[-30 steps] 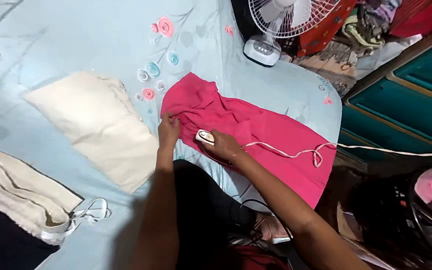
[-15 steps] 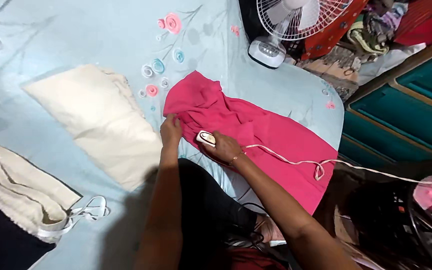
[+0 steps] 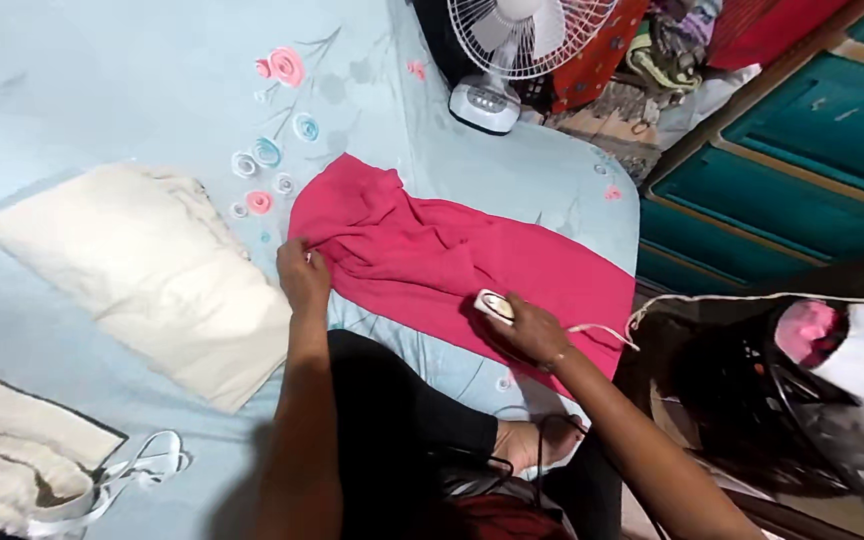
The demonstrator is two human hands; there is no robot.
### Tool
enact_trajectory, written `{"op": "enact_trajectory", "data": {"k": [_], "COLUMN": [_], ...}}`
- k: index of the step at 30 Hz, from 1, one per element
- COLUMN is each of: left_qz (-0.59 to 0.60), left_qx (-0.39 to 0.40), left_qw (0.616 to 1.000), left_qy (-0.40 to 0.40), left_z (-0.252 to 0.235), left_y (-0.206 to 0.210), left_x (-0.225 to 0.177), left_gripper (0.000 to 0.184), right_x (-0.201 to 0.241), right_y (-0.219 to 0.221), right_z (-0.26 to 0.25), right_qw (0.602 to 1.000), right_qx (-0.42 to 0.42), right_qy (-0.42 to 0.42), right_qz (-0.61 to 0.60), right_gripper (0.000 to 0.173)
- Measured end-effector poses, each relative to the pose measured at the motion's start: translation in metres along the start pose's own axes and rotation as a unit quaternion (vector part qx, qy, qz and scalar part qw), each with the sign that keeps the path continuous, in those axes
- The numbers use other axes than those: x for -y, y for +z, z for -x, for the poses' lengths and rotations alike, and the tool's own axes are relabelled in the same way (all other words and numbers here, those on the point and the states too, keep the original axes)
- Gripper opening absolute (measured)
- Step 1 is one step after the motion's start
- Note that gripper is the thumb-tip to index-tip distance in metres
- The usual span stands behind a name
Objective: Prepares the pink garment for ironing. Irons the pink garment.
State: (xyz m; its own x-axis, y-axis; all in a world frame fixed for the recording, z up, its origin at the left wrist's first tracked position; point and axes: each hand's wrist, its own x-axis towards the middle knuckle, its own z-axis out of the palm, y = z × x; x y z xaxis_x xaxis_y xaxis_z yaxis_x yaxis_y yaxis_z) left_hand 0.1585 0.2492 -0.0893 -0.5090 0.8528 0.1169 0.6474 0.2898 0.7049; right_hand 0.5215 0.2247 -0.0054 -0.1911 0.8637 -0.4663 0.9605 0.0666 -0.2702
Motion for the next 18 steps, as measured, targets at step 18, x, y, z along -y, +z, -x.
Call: {"op": "enact_trajectory", "data": {"k": [18], "left_qz": [-0.028], "left_qx": [0.288], "left_qw": [0.922], "left_qy": [0.259], "left_z": [0.032], "left_y": [0.132], "left_x": [-0.158], "left_gripper": [0.053], "right_x": [-0.011], "right_y": [-0.037], "right_z": [-0.047], "right_qw": [0.980], "right_qx": [-0.068], "right_qy": [0.173], "right_qz": [-0.075], "right_gripper": [0.058]}}
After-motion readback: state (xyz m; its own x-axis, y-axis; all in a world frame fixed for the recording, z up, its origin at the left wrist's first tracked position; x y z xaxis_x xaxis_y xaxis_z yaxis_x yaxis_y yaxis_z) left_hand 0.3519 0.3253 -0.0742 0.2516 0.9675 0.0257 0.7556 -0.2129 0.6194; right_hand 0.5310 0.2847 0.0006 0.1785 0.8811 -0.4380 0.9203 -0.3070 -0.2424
